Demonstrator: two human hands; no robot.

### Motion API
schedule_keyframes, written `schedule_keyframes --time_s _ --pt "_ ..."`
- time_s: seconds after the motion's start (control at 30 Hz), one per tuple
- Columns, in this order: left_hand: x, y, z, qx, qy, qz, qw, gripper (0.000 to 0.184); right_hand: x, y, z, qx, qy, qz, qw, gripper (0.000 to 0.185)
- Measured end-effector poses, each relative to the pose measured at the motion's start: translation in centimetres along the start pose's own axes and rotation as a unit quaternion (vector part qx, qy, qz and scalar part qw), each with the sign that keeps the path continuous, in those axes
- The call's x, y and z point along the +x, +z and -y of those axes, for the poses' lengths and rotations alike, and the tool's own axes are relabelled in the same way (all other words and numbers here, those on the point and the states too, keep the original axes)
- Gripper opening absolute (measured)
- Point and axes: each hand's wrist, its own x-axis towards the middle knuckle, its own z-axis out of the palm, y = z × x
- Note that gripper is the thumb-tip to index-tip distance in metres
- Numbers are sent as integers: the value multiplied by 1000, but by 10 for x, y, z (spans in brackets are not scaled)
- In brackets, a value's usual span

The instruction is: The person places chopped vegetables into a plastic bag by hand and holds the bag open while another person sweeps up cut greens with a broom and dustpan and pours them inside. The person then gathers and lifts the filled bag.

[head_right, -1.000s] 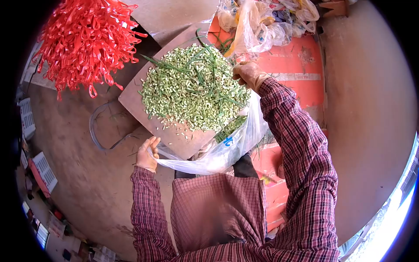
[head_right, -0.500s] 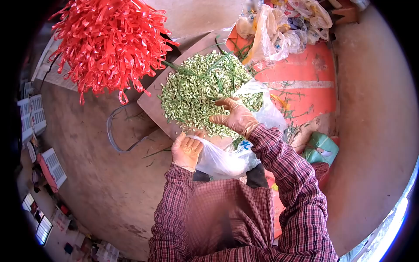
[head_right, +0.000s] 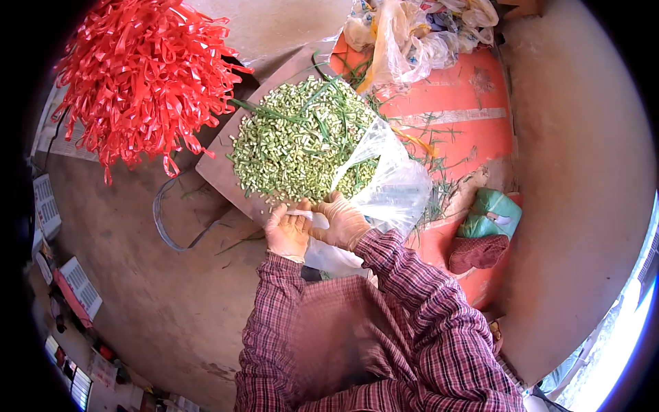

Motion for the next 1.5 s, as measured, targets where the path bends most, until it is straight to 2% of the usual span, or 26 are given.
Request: schedule_keyframes --time_s 0.07,0.13,0.17,0.27,0.3,0.33,0.43,0.47,0.5,0.53,0.6,0.67,0.7,0.73,0.77,0.8,0.83,0.93,1.0,1.03,1.07,1.13,1.23,1.3,1.43,1.5 --pt "-1 0 0 19 9 5 1000 31 -4 3 -4 10 22 0 1000 53" --pt "-2 0 -3 37 3 22 999 24 0 9 -14 11 -13 -15 1000 40" --pt "-3 -3 -5 21 -23 43 999 28 2 10 -19 13 -10 12 1000 35" --pt "5 -15 -2 9 -24 82 996 30 15 12 -18 82 101 92 987 38" --pt "7 -20 -1 14 -23 100 995 34 17 7 -18 123 103 107 981 38" --pt "4 -18 2 23 -16 90 996 40 21 8 -23 225 189 150 944 34" --pt "-8 -23 0 35 -17 78 996 39 28 0 -32 238 188 204 931 32" --pt "-18 -26 1 182 -5 70 981 38 27 -4 -33 232 192 205 931 32" --pt "-28 -25 0 325 2 60 944 36 25 -3 -39 258 196 189 927 35" --pt "-40 -25 3 322 -1 60 945 36 24 -7 -37 255 200 190 927 35" --pt "-64 -27 18 416 -94 134 894 30 26 -16 -32 280 250 227 899 36" --pt "-68 -29 68 451 -75 190 869 33 30 -16 -32 295 254 238 890 32" --pt "-48 -38 95 603 24 197 772 36 28 -18 -26 290 247 229 896 30" --pt "-24 -51 122 728 117 197 646 41 26 -20 -21 284 247 221 900 28" --pt "-5 -62 152 740 231 83 626 37 24 -18 -22 261 240 219 909 25" --pt "13 -53 157 766 172 53 618 43 24 -16 -25 246 222 225 917 27" --pt "25 -47 161 807 126 41 575 43 23 -14 -28 244 226 214 918 28" --pt "43 -28 168 843 -46 19 536 44 20 -13 -28 221 235 206 924 31" --pt "62 -29 164 824 -71 54 559 52 20 -13 -25 207 236 196 929 21" --pt "103 -80 213 856 109 68 500 56 20 -12 -25 217 235 189 929 24" --pt "104 -84 217 857 109 68 499 56 19 -11 -26 218 235 188 928 24" --pt "106 -82 218 857 25 69 510 62 19 -12 -27 213 212 206 931 31" --pt "106 -85 216 849 -100 66 514 72 18 -12 -26 233 224 195 926 29" --pt "106 -97 216 845 -142 62 512 76 20 -11 -27 223 227 200 927 29" --pt "60 -107 210 832 -59 178 522 32 19 -12 -30 219 222 196 930 31" --pt "8 -101 198 839 -9 234 491 28 21 -12 -27 199 236 200 930 37"
